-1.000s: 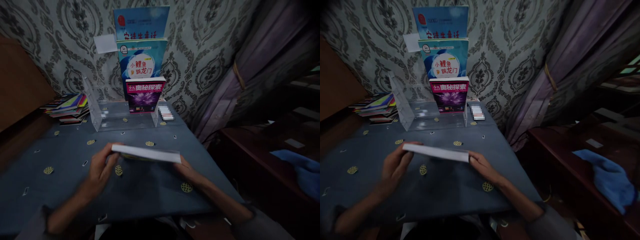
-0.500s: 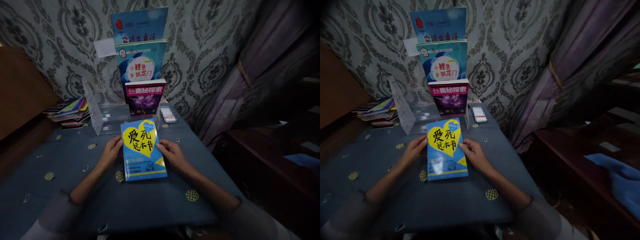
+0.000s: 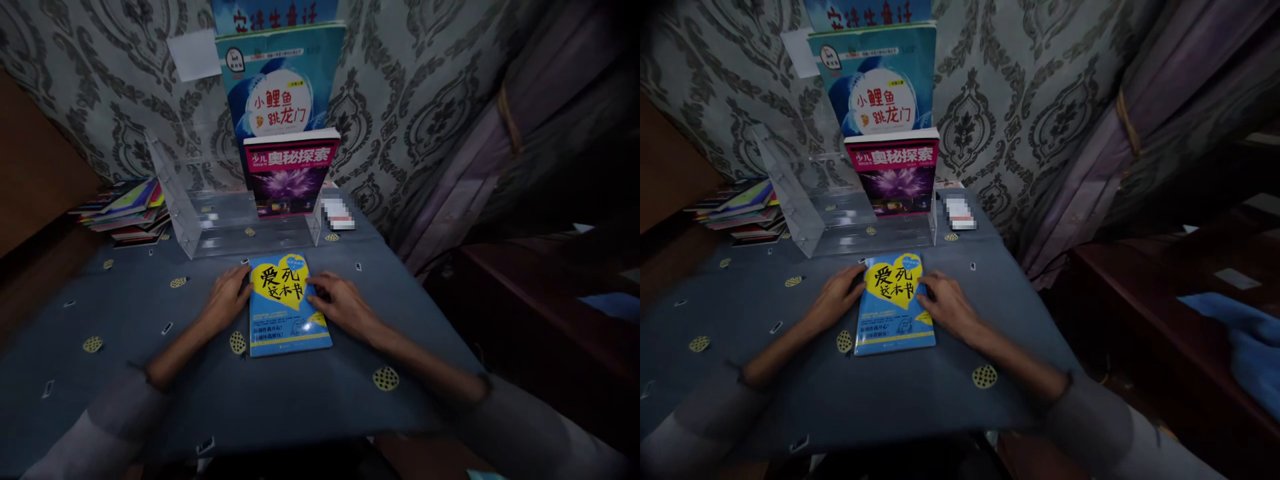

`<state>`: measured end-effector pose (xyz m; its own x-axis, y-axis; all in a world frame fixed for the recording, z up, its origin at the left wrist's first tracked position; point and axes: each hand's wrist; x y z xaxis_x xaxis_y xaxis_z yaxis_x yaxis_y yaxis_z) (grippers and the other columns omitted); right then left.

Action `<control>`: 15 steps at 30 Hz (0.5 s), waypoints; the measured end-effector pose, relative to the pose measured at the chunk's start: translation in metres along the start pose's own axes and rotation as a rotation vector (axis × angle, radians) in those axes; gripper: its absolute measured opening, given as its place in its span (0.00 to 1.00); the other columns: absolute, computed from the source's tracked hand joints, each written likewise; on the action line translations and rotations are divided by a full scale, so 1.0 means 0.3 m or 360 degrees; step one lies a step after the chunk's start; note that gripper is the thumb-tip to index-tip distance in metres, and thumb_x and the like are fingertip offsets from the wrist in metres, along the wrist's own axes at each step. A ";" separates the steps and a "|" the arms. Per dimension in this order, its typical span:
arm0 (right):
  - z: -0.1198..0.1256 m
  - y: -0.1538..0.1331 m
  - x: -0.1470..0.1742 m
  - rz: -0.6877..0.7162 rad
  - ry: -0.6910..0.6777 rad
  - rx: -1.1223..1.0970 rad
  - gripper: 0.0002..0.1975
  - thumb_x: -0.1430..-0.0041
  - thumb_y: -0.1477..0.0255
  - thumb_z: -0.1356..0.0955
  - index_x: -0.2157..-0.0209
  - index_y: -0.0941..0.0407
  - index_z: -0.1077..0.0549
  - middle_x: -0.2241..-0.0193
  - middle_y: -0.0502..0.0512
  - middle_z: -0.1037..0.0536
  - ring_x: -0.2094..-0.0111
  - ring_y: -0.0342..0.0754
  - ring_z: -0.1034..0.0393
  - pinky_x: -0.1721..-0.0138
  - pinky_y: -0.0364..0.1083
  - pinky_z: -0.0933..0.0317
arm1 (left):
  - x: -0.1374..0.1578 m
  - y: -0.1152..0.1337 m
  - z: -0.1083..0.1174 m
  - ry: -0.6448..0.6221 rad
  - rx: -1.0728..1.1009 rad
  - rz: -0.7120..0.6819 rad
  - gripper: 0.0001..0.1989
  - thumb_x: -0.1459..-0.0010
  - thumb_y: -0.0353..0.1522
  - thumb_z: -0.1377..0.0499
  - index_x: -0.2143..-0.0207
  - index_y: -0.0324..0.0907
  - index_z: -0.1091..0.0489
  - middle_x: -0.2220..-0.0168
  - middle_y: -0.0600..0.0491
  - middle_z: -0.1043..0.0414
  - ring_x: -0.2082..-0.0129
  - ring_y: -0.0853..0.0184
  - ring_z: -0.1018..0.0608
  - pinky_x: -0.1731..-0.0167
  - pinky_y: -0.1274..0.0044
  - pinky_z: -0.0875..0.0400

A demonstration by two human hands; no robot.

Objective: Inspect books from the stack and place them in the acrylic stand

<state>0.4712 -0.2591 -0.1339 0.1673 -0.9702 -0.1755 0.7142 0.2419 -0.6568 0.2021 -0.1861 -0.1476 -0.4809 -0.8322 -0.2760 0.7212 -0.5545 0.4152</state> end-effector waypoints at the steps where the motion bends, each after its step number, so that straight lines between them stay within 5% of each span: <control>1: -0.001 0.001 -0.002 0.0004 -0.0006 -0.0010 0.17 0.41 0.74 0.32 0.50 0.56 0.23 0.56 0.60 0.21 0.62 0.52 0.23 0.56 0.52 0.27 | -0.004 -0.001 -0.003 -0.0003 -0.0007 0.0020 0.19 0.35 0.33 0.48 0.44 0.40 0.33 0.45 0.42 0.28 0.44 0.53 0.26 0.46 0.57 0.31; 10: -0.005 0.018 -0.016 0.0030 -0.0089 -0.0096 0.20 0.40 0.77 0.33 0.46 0.56 0.25 0.49 0.61 0.23 0.56 0.52 0.23 0.50 0.55 0.28 | -0.023 -0.002 -0.003 0.0045 -0.0062 0.0000 0.18 0.34 0.33 0.49 0.45 0.39 0.32 0.47 0.42 0.26 0.46 0.53 0.24 0.45 0.56 0.31; 15: -0.013 0.030 -0.067 0.0058 -0.0084 0.0062 0.20 0.40 0.77 0.32 0.46 0.59 0.26 0.44 0.66 0.25 0.44 0.58 0.29 0.41 0.58 0.35 | -0.062 -0.029 -0.002 -0.0002 -0.0103 -0.0039 0.20 0.34 0.34 0.51 0.43 0.37 0.32 0.43 0.41 0.29 0.43 0.54 0.26 0.42 0.60 0.31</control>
<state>0.4716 -0.2372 -0.1390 0.2282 -0.9605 -0.1592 0.7329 0.2771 -0.6214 0.2050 -0.1659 -0.1466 -0.4995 -0.8182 -0.2846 0.7396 -0.5739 0.3516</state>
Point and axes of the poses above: each hand's wrist, its own x-axis away from the middle knuckle, its own z-axis out of the back of the hand, y = z × x
